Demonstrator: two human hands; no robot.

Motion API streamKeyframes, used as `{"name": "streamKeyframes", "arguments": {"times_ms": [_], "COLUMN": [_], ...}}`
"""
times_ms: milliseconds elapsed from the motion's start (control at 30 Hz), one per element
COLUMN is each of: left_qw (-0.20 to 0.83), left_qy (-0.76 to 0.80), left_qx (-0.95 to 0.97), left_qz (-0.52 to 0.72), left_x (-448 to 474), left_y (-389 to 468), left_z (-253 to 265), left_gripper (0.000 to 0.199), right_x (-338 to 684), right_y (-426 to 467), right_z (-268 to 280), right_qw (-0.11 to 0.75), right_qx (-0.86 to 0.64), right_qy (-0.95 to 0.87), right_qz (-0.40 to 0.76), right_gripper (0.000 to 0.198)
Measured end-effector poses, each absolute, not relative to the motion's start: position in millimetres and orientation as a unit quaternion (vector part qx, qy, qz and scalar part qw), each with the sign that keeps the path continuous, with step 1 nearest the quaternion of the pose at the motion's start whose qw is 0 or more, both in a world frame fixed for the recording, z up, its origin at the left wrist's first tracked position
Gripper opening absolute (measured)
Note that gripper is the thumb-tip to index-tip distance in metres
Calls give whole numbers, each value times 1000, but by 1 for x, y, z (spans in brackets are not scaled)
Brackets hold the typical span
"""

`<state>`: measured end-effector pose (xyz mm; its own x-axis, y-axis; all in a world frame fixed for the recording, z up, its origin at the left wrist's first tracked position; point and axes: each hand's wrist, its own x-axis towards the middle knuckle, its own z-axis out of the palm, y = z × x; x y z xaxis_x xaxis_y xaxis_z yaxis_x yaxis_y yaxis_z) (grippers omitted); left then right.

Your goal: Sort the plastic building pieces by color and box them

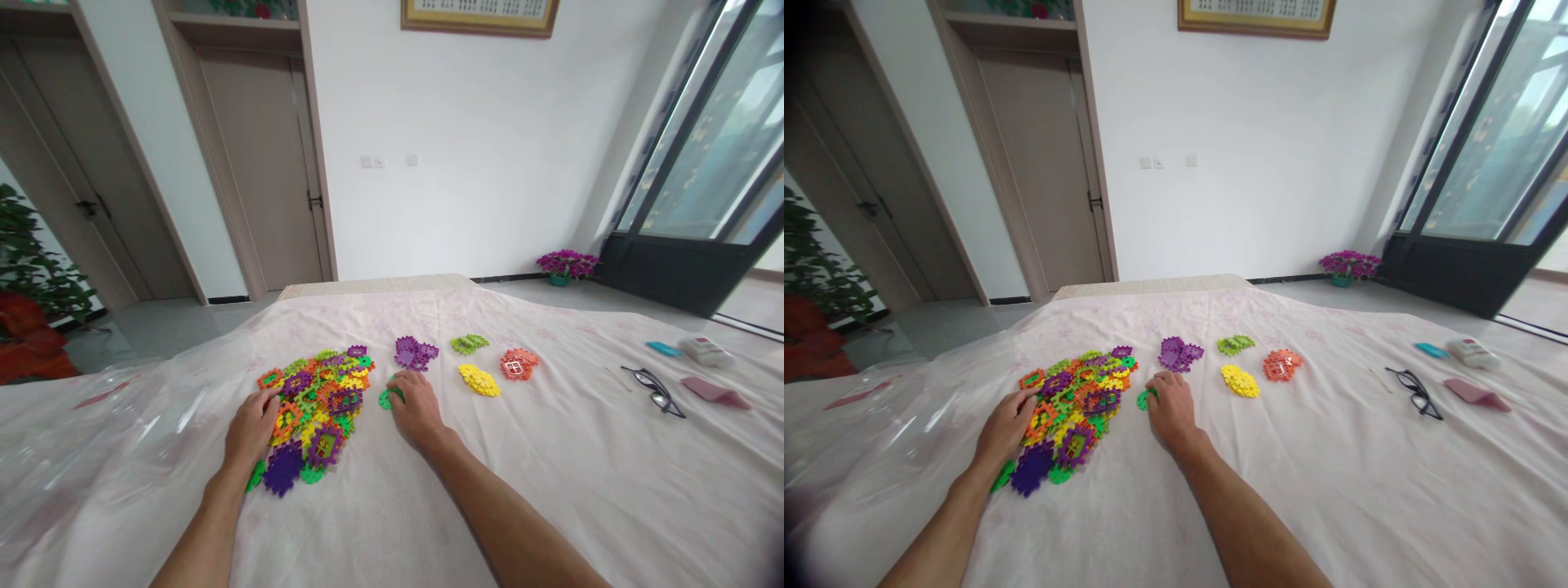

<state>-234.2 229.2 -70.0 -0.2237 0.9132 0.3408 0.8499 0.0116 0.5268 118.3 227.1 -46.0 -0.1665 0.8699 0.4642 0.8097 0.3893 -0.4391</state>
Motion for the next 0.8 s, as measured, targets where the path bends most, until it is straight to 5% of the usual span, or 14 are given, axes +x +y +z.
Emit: {"name": "streamKeyframes", "arguments": {"times_ms": [800], "left_qw": [43], "left_qy": [715], "left_qx": [619], "left_qz": [321], "left_x": [-232], "left_y": [229], "left_z": [-68], "left_gripper": [46], "right_x": [118], "right_y": [227], "right_z": [-46], "right_qw": [318], "right_qx": [-552], "right_qy": [-769], "right_qz": [50], "right_gripper": [21]}}
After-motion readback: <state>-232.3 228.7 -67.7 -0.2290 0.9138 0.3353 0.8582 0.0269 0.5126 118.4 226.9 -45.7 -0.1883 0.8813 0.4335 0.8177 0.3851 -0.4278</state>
